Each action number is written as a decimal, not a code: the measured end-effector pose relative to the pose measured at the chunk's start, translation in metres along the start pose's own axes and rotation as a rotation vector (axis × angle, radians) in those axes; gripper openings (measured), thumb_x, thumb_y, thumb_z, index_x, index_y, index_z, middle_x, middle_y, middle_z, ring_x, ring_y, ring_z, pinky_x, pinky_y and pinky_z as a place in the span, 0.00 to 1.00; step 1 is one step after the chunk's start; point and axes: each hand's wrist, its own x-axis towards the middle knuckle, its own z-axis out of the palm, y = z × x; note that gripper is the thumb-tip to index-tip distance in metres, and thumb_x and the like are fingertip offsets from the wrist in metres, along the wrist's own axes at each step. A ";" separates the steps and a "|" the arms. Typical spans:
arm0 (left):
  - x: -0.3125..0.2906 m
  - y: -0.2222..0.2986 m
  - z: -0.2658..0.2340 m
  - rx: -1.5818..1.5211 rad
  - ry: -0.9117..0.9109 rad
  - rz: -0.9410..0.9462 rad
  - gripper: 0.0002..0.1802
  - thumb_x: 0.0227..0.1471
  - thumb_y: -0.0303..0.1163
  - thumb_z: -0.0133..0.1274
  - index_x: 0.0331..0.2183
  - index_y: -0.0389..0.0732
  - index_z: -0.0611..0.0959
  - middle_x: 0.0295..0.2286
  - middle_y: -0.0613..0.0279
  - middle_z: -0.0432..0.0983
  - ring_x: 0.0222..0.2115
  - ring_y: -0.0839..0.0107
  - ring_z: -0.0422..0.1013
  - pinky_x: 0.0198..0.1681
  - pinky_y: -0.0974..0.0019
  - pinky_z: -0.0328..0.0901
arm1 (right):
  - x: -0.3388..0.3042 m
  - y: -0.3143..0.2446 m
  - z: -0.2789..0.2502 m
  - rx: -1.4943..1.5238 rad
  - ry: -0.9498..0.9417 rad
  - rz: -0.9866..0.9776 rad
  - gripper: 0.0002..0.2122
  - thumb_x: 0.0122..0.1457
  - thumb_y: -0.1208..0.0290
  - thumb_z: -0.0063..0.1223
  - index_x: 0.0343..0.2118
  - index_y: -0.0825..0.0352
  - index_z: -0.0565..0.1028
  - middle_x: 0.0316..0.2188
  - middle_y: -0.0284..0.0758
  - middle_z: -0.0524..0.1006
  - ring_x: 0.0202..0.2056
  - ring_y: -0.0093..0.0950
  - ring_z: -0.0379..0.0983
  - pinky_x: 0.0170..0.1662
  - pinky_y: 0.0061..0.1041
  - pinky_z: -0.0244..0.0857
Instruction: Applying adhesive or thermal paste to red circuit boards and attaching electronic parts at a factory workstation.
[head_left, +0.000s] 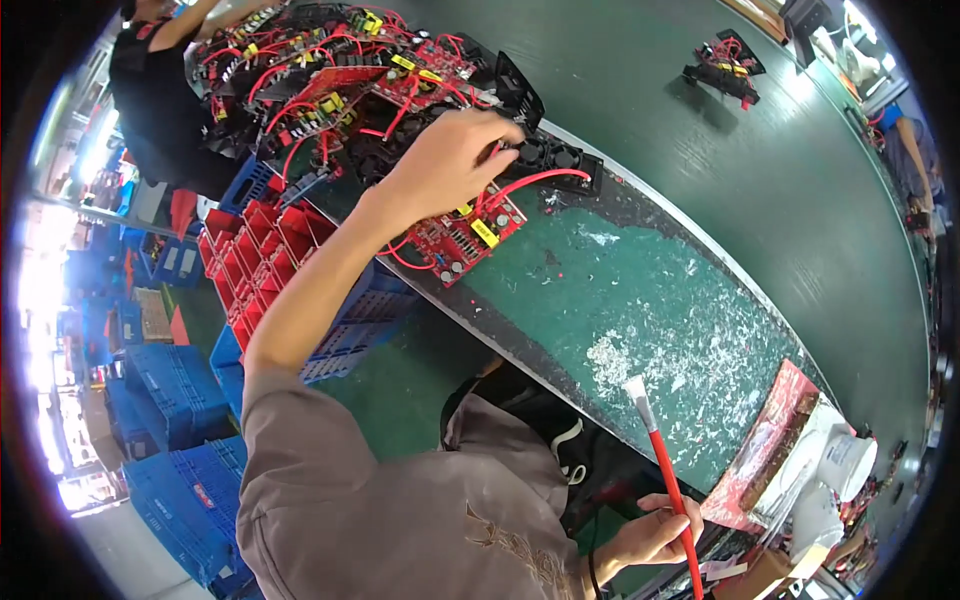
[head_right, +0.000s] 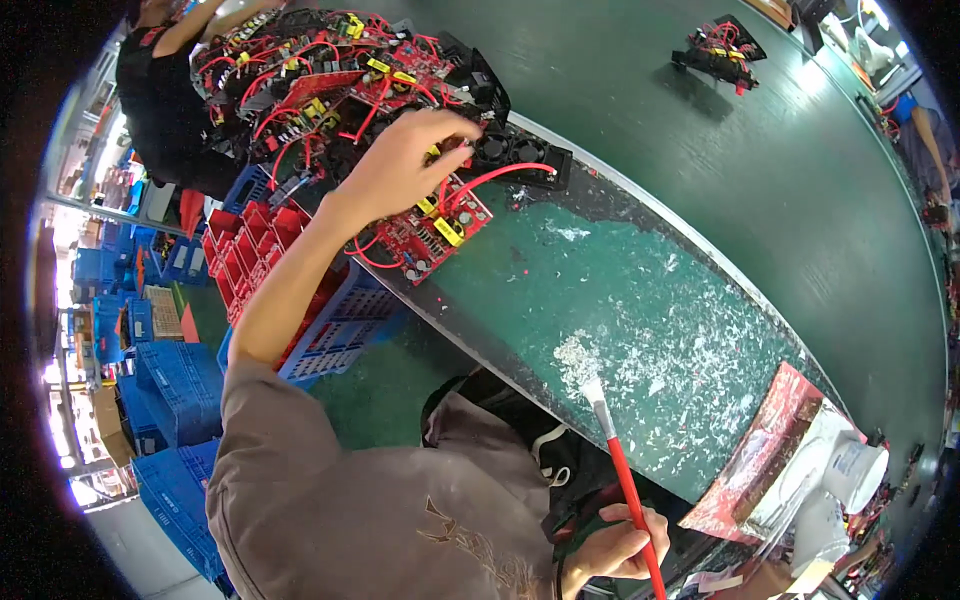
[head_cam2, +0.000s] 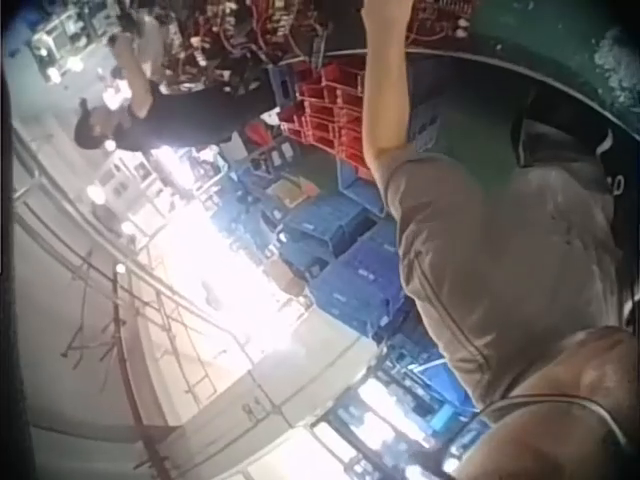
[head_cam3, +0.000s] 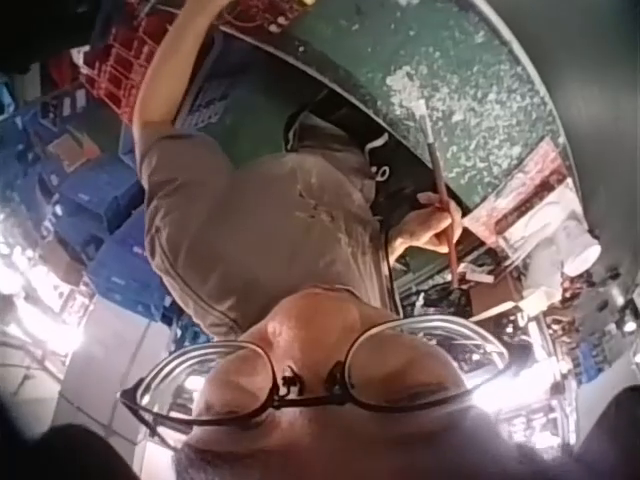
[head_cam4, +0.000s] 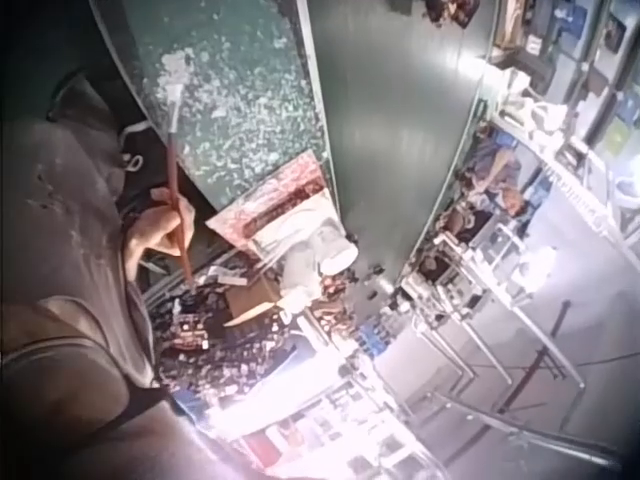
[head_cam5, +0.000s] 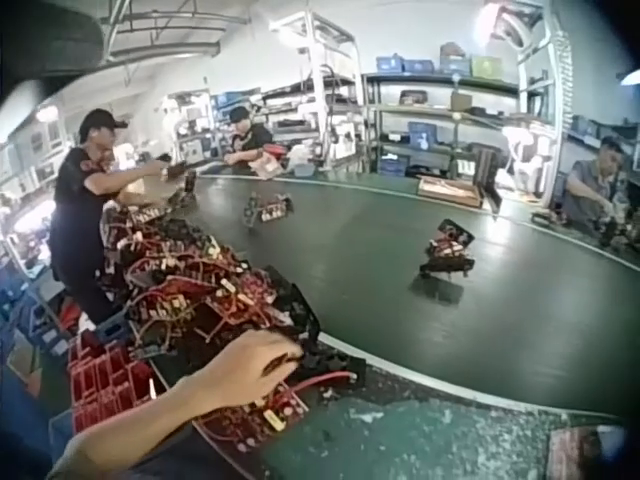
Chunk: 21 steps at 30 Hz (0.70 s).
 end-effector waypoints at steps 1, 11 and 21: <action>0.011 -0.003 0.009 0.012 -0.017 0.037 0.16 0.53 0.35 0.55 0.43 0.38 0.79 0.38 0.52 0.77 0.41 0.55 0.72 0.46 0.59 0.65 | 0.001 -0.002 0.000 0.011 -0.015 -0.004 0.16 0.64 0.60 0.45 0.37 0.72 0.70 0.15 0.39 0.70 0.15 0.26 0.64 0.21 0.21 0.60; 0.075 0.029 0.067 0.234 -0.527 -0.083 0.33 0.40 0.55 0.62 0.36 0.32 0.82 0.29 0.47 0.79 0.37 0.54 0.75 0.45 0.56 0.64 | -0.001 -0.005 0.002 -0.040 0.005 -0.007 0.17 0.65 0.58 0.43 0.36 0.73 0.69 0.15 0.39 0.68 0.16 0.25 0.63 0.21 0.20 0.57; 0.071 0.045 0.094 0.150 -0.245 0.428 0.23 0.47 0.44 0.60 0.34 0.32 0.78 0.28 0.51 0.75 0.34 0.55 0.73 0.37 0.56 0.67 | 0.019 0.007 -0.012 -0.067 0.118 -0.032 0.17 0.66 0.61 0.41 0.38 0.74 0.69 0.16 0.38 0.68 0.16 0.25 0.62 0.21 0.20 0.55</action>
